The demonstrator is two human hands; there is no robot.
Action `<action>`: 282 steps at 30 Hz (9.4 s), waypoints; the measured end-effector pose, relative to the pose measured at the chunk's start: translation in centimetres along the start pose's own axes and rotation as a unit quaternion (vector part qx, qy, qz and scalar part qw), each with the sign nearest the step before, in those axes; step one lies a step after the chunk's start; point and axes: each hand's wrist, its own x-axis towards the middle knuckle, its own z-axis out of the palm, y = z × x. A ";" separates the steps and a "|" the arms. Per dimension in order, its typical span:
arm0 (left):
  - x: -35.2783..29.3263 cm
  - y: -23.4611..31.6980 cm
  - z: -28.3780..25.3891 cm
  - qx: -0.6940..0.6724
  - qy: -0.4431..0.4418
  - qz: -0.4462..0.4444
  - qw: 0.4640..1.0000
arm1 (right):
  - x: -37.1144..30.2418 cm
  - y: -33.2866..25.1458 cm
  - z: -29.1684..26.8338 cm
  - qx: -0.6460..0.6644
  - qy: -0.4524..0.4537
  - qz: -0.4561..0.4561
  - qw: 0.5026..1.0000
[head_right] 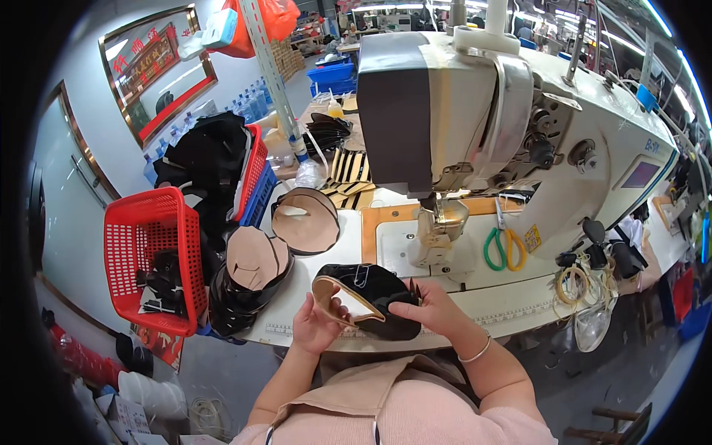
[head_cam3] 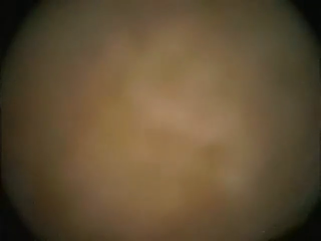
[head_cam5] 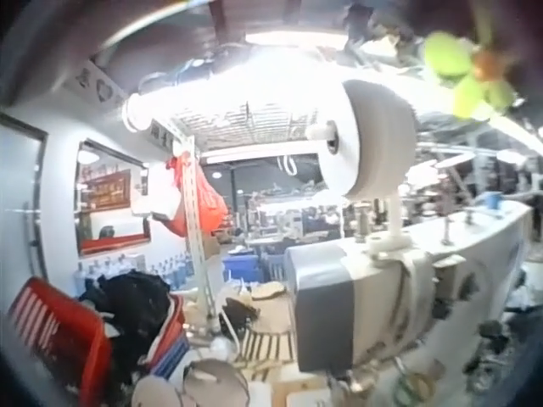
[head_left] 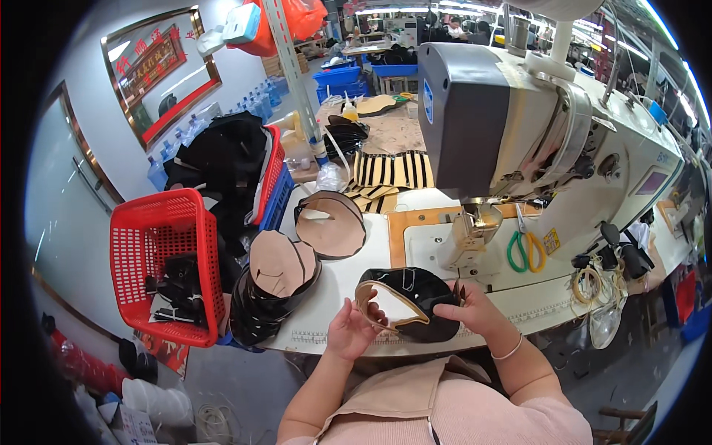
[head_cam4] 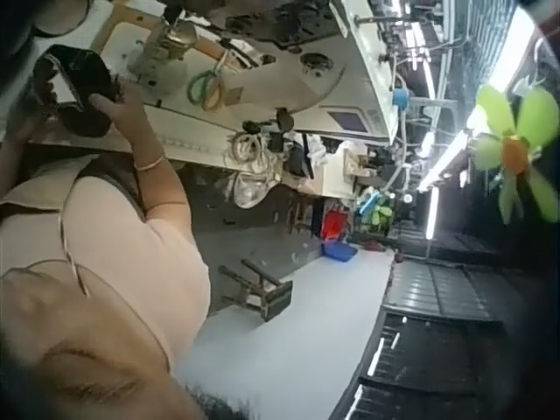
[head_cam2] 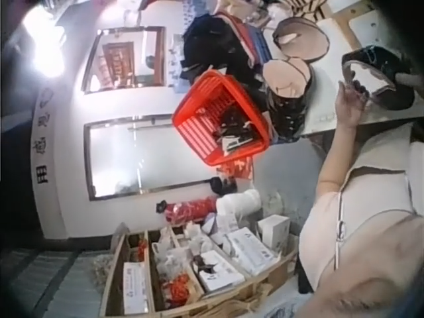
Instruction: Stitching together components of a shoe using an industrial sewing machine.
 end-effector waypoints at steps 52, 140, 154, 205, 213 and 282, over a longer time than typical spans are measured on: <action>18.3 -6.3 9.2 0.397 0.130 0.279 0.865 | 3.4 -6.5 -9.0 -0.547 0.250 -0.383 0.701; 17.1 -3.3 11.0 0.323 0.097 0.015 0.941 | 1.8 -5.1 -5.6 -0.267 0.227 -0.169 0.921; 12.5 -7.9 9.7 0.291 0.124 0.064 0.946 | 0.6 -4.6 -6.2 -0.253 0.197 -0.095 0.942; 10.7 -9.0 11.6 0.371 0.098 0.111 0.917 | 0.2 -5.5 -12.0 -0.182 0.076 -0.107 0.974; 12.8 -7.4 12.1 0.324 0.106 0.115 0.933 | 1.3 -6.3 -11.4 -0.153 0.128 -0.088 0.976; 12.9 -3.2 9.6 0.307 0.103 0.094 0.941 | 1.0 -9.1 -7.9 -0.638 0.233 -0.377 0.629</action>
